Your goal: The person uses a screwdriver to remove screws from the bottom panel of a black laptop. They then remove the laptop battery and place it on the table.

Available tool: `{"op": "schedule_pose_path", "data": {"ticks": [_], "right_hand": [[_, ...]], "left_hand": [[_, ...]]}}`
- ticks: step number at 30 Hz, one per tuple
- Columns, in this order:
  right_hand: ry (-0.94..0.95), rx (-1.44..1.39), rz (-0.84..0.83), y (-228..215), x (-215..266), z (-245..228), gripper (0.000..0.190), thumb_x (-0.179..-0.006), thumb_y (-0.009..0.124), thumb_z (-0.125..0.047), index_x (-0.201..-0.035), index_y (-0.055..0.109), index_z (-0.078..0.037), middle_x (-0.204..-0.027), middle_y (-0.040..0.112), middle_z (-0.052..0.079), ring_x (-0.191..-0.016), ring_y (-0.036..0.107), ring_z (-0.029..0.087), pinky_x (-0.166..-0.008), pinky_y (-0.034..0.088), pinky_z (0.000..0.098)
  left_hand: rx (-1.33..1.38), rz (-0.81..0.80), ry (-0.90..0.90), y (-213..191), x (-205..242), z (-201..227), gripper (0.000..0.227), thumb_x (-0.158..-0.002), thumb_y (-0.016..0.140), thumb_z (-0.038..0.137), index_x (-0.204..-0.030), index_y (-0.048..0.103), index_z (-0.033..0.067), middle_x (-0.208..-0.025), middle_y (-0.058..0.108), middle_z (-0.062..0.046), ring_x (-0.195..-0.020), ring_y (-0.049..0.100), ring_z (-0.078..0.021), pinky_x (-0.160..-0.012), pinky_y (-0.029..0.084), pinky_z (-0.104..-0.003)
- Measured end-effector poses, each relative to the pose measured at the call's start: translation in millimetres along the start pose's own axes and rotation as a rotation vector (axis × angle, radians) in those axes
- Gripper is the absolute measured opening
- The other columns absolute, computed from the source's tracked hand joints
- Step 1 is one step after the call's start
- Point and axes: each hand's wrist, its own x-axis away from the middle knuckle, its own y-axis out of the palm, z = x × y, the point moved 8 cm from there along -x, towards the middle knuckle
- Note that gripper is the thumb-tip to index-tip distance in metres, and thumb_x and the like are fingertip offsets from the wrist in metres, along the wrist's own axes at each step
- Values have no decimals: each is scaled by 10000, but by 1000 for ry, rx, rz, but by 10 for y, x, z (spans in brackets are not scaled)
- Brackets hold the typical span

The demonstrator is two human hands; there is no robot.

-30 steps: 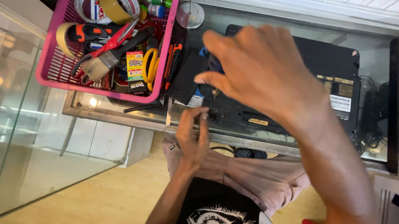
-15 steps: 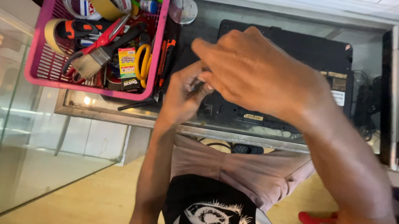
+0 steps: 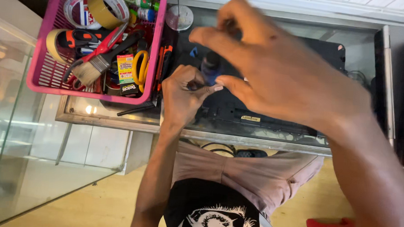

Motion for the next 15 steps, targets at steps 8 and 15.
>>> {"op": "schedule_pose_path", "data": {"ticks": [8, 15], "right_hand": [[-119, 36, 135, -44, 5, 22, 121, -849, 639, -61, -740, 634, -114, -991, 637, 90, -784, 620, 296, -726, 437, 496], [28, 30, 140, -22, 120, 78, 574, -997, 707, -445, -1495, 629, -171, -900, 780, 18, -671, 710, 142, -937, 429, 447]], "left_hand": [[75, -182, 46, 132, 5, 75, 267, -909, 790, 143, -745, 590, 79, -727, 412, 27, -677, 362, -81, -576, 274, -288], [56, -209, 89, 188, 28, -1, 153, -964, 726, 206, -844, 689, 119, -749, 461, 35, -647, 396, -82, -557, 288, -310]]}}
